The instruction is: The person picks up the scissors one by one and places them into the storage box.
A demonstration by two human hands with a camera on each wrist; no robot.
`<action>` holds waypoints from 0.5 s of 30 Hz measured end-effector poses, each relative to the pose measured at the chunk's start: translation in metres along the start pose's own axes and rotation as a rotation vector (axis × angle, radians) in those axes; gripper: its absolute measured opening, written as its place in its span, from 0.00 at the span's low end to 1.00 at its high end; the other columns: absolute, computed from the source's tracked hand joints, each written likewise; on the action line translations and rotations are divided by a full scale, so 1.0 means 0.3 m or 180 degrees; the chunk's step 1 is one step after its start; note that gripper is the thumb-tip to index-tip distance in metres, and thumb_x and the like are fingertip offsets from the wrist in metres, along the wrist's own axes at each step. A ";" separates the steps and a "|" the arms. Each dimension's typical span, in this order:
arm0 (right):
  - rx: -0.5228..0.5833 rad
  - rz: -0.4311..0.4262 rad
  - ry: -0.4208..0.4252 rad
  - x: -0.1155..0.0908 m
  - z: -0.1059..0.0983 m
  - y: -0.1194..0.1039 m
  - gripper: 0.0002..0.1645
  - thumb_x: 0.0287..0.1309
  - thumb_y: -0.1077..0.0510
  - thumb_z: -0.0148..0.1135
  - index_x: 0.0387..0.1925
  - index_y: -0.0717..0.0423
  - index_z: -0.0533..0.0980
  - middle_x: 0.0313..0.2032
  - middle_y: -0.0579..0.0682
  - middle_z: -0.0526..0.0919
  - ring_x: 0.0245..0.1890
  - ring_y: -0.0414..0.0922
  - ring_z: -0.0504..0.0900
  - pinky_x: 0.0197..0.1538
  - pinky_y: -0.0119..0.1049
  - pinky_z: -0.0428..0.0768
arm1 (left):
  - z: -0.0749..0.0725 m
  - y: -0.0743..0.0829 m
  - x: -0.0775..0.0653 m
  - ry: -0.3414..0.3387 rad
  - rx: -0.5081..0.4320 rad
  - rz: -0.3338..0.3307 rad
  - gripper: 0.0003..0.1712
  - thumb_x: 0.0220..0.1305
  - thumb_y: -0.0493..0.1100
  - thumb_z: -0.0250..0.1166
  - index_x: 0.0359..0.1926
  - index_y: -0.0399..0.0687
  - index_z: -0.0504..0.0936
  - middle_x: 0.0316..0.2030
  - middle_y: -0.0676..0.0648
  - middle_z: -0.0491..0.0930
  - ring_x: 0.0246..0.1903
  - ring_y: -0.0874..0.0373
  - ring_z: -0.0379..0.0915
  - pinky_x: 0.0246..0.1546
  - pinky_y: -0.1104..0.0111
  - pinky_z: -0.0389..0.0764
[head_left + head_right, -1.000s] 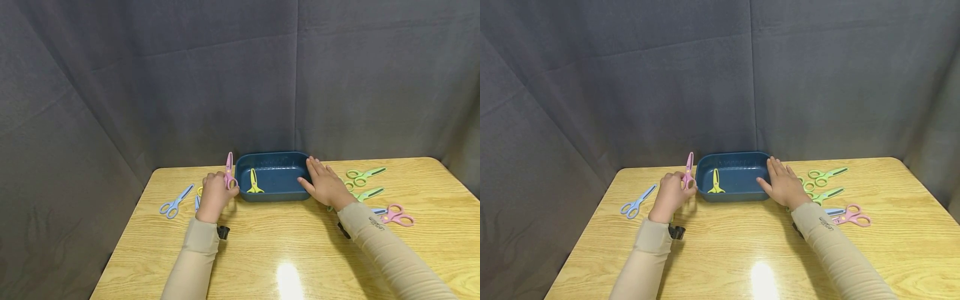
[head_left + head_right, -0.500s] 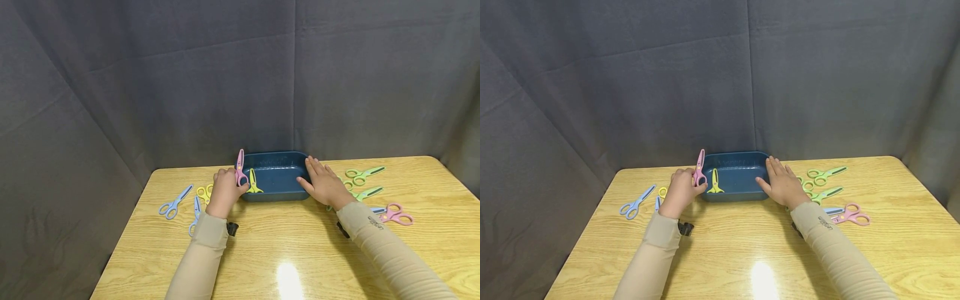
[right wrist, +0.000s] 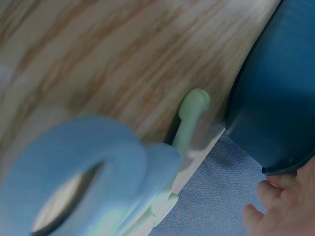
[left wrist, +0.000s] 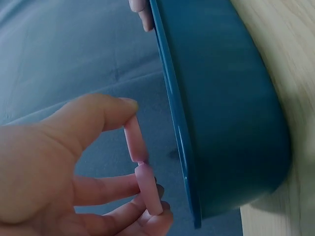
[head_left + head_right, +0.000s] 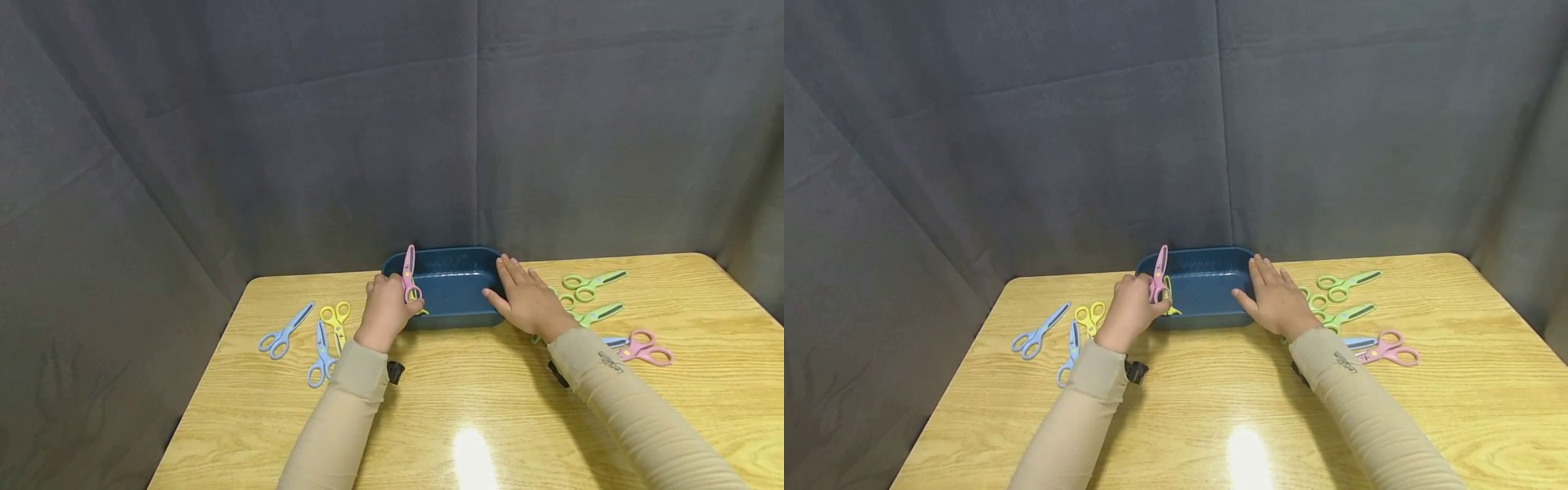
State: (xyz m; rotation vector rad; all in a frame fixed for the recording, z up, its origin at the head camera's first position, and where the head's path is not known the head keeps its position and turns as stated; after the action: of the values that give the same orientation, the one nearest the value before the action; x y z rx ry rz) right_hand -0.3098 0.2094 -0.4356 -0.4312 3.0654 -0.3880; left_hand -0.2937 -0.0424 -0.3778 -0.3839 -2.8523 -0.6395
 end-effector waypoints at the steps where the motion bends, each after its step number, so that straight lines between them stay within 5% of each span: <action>1: -0.0001 0.0002 -0.0001 0.000 0.000 0.000 0.49 0.78 0.37 0.41 0.79 0.68 0.41 0.79 0.65 0.40 0.79 0.62 0.41 0.77 0.60 0.41 | 0.003 0.005 0.002 0.0001 0.0017 0.0025 0.20 0.56 0.47 0.78 0.28 0.38 0.77 0.22 0.47 0.71 0.36 0.46 0.73 0.47 0.54 0.69; 15: 0.0002 -0.0002 0.0046 0.001 0.004 0.003 0.50 0.77 0.33 0.38 0.79 0.68 0.42 0.79 0.64 0.41 0.79 0.61 0.43 0.77 0.59 0.42 | 0.066 0.015 0.033 -0.0280 0.0158 -0.0133 0.21 0.57 0.48 0.76 0.22 0.41 0.73 0.26 0.44 0.75 0.38 0.45 0.73 0.45 0.56 0.69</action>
State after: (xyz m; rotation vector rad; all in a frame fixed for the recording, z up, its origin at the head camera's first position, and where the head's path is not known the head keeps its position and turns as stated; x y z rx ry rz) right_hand -0.3101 0.2099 -0.4370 -0.4313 3.0791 -0.3940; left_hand -0.3043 -0.0279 -0.3911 -0.3541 -2.9606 -0.5716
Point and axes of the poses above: each hand's wrist, its own x-axis towards the middle knuckle, its own z-axis out of the palm, y = z × x, the point moved 4 cm from there along x, towards the middle knuckle
